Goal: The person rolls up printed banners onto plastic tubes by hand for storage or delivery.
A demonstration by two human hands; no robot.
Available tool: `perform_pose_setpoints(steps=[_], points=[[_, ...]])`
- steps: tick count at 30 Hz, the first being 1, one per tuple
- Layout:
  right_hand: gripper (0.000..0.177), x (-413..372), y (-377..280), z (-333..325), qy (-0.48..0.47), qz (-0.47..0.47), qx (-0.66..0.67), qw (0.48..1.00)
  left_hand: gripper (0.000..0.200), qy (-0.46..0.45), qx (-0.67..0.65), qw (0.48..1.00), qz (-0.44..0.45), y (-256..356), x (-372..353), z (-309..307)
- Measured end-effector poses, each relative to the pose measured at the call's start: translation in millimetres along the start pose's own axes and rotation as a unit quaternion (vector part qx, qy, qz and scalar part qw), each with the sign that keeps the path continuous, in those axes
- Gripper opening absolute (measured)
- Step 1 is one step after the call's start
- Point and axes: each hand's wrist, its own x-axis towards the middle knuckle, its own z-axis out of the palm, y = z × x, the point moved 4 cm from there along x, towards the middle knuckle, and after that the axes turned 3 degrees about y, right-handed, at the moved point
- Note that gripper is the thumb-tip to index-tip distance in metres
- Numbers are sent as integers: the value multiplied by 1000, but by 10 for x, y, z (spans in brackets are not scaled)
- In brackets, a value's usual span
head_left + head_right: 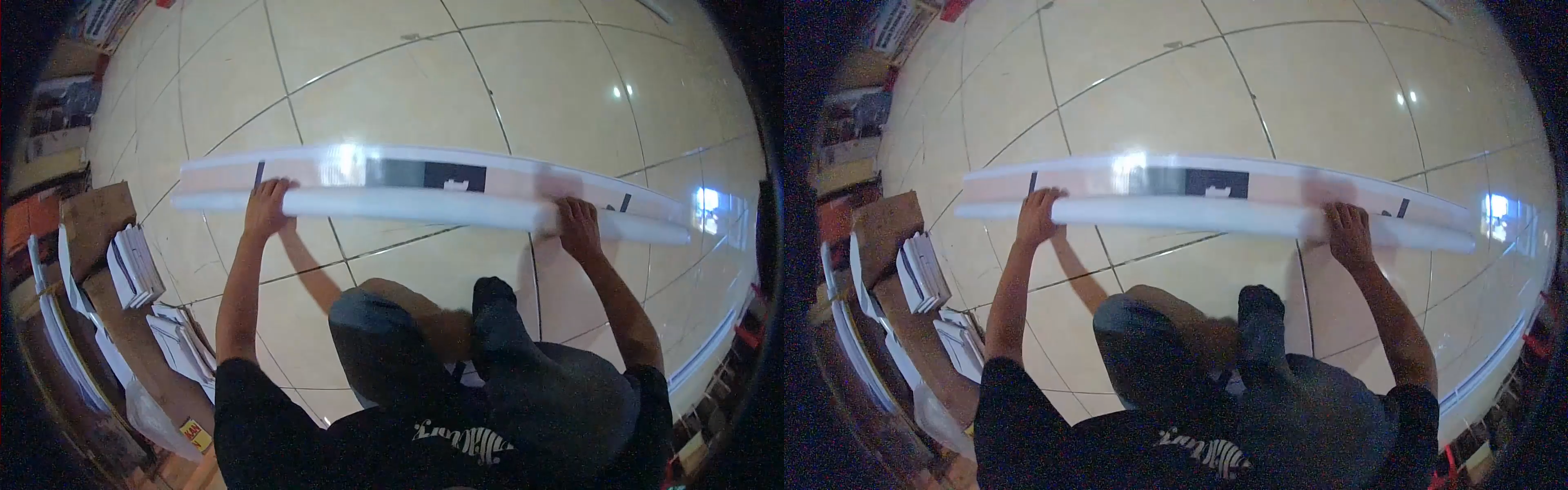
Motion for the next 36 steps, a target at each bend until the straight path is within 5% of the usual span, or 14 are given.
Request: perform_pose_setpoints(steps=[6, 10, 13, 14, 18, 20, 22, 24, 26, 28, 30, 33, 34, 36], points=[[68, -906, 20, -256, 2, 91, -11, 996, 57, -277, -201, 939, -45, 4, -388, 60], [68, -840, 307, -153, -63, 74, 106, 990, 71, -97, -201, 975, 0, 89, -285, -141], [54, -465, 695, -147, -216, 42, 181, 959, 76, -119, -96, 988, 30, 359, -273, -243], [55, -285, 666, -327, -275, 105, 215, 931, 76, -120, -90, 988, 28, 323, -308, -198], [68, -169, 284, -614, -54, -65, 109, 991, 71, -69, -38, 997, 5, 142, -321, -75], [79, -265, 435, 1, -93, 2, -7, 996, 70, -83, -33, 996, -23, 94, -339, -84], [75, -105, 493, -112, -197, 31, 48, 979, 69, -127, -84, 988, -14, 27, -262, -82], [71, 70, 737, -148, -130, 54, -146, 979, 68, -110, -77, 991, 25, 113, -136, -59], [83, 333, 1030, -572, -60, 165, -246, 953, 67, -113, -136, 984, 21, 457, 162, 39], [86, 488, 1299, -718, 77, 373, -124, 916, 67, -116, -109, 987, -9, 1059, 528, 106], [91, 549, 1670, -111, 211, 362, -1, 908, 67, -76, -148, 986, -7, 1796, 980, 135], [90, 573, 582, -358, 226, 394, 132, 881, 67, -10, -294, 955, -20, 3238, 1882, 360], [91, 651, 504, -274, 243, 412, 186, 858, 69, 95, -348, 932, 38, 3757, 2305, 374], [93, 610, 322, -233, 285, 422, 204, 836, 74, 42, -552, 833, 1, 4622, 2937, 142]])
